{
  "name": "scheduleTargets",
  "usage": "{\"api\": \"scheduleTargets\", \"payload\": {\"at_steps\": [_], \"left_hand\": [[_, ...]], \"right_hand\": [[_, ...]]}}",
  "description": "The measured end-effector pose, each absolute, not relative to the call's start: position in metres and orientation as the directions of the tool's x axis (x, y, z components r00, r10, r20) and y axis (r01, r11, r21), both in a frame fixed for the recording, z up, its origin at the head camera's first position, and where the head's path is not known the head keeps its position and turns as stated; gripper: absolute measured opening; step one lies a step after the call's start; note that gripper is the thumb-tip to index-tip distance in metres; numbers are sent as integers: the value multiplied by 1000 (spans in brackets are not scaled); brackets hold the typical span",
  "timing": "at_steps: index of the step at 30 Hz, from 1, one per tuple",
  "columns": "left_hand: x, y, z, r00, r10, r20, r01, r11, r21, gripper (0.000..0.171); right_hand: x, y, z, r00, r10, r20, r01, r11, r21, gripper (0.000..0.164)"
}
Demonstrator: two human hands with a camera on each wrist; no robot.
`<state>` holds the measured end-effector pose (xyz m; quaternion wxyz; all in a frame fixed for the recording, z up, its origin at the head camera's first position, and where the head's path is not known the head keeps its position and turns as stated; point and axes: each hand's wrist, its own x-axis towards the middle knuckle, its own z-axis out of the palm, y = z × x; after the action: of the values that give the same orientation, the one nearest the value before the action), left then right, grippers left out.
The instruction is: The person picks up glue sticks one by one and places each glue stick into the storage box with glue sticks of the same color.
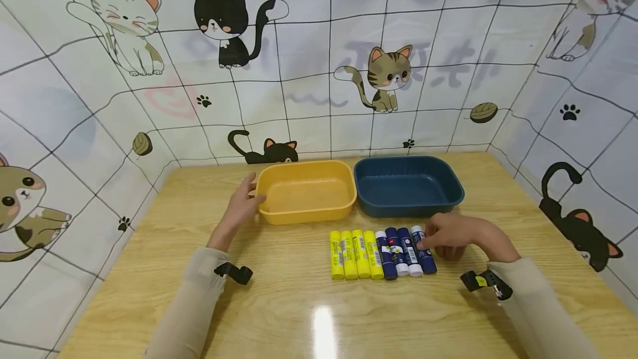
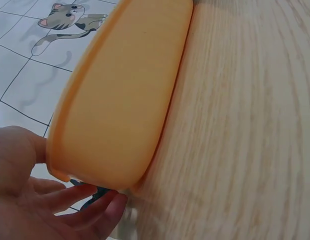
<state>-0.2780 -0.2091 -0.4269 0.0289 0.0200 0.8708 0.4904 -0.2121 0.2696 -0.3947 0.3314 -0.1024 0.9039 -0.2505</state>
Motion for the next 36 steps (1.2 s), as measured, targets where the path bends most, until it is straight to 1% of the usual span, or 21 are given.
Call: {"api": "scheduleTargets", "payload": {"at_steps": [4, 13, 24, 32, 36], "left_hand": [[-275, -209, -431, -996, 63, -69, -24, 545, 838, 71], [-271, -210, -433, -996, 57, -74, -30, 558, 829, 73], [-271, -211, -433, -995, 56, -83, -39, 548, 836, 74], [-278, -203, -430, -995, 81, -62, -9, 537, 843, 72], [-277, -205, -432, -995, 64, -71, -26, 540, 841, 73]], "right_hand": [[-211, 268, -395, -763, -318, -563, -6, 874, -486, 32], [-212, 264, -396, -775, -276, -568, -16, 907, -420, 36], [-212, 261, -399, -764, -286, -579, -19, 906, -422, 39], [-209, 266, -397, -770, -280, -573, -12, 905, -426, 38], [-212, 265, -396, -772, -291, -566, -38, 909, -415, 38]]}}
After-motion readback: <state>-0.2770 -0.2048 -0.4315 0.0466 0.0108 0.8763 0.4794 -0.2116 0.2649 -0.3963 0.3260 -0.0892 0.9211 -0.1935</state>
